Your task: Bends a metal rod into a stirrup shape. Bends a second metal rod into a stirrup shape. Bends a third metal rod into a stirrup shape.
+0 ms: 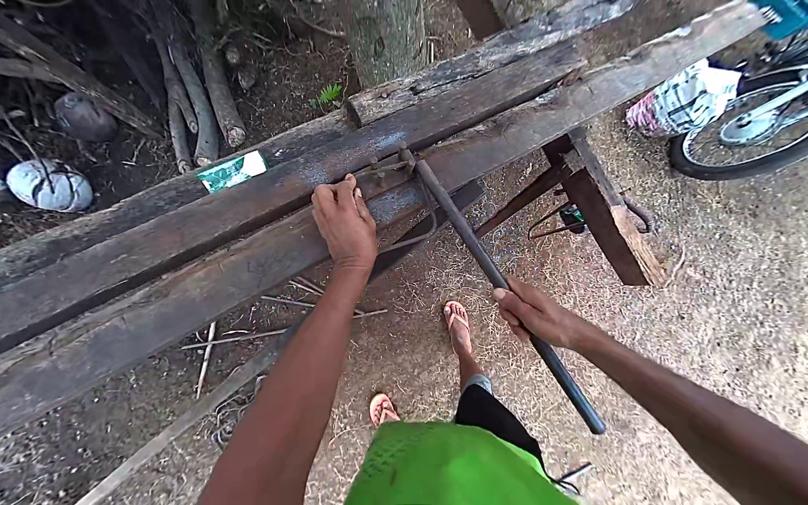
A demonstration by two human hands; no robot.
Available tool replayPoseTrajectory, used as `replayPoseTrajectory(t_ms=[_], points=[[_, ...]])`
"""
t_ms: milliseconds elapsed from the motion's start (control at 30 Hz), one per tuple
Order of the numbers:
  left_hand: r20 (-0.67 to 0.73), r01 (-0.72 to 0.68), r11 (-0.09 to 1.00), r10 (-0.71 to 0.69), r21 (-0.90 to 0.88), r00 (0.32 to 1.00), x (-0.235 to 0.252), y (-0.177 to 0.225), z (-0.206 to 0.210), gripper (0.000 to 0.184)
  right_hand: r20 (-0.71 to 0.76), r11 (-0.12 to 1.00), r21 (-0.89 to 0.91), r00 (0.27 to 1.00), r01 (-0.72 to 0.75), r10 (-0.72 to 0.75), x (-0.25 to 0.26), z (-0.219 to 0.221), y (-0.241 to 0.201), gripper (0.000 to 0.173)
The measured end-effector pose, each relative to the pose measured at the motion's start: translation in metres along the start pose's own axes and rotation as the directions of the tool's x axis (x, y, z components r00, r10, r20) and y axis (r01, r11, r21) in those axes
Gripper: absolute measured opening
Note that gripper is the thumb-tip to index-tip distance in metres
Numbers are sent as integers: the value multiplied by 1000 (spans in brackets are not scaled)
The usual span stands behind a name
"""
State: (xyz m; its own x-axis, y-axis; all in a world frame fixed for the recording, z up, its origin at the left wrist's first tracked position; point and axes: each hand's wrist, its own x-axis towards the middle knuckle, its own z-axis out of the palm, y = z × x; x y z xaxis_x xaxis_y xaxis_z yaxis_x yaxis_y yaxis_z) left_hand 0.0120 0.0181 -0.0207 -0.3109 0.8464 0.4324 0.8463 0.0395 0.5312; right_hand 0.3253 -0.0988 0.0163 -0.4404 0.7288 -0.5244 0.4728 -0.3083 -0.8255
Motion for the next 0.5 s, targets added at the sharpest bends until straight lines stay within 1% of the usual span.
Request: replayPoseTrajectory(t_ms=[33, 100, 167, 267, 333, 500], points=[[1, 2, 1000, -2, 0, 1000, 0, 0, 0, 32, -8, 1000, 21, 1000, 20, -19, 1, 1, 3, 40], [1, -3, 1000, 3, 4, 1000, -1, 0, -1, 32, -111, 995, 84, 993, 57, -47, 5, 16, 12, 37], [-11, -13, 1000, 13, 13, 1000, -1, 0, 0, 31, -185, 994, 85, 981, 71, -55, 8, 24, 15, 39], [-10, -7, 999, 8, 37, 1000, -3, 0, 0, 31, -209, 995, 91, 978, 36, -16, 5, 34, 11, 38], [-15, -2, 999, 2, 36, 1000, -3, 1, 1, 30, -229, 992, 125, 973, 26, 3, 5, 46, 9, 37], [-31, 7, 998, -5, 55, 1000, -3, 0, 3, 29, -311, 950, 294, 950, 101, -5, 16, 98, 5, 33]])
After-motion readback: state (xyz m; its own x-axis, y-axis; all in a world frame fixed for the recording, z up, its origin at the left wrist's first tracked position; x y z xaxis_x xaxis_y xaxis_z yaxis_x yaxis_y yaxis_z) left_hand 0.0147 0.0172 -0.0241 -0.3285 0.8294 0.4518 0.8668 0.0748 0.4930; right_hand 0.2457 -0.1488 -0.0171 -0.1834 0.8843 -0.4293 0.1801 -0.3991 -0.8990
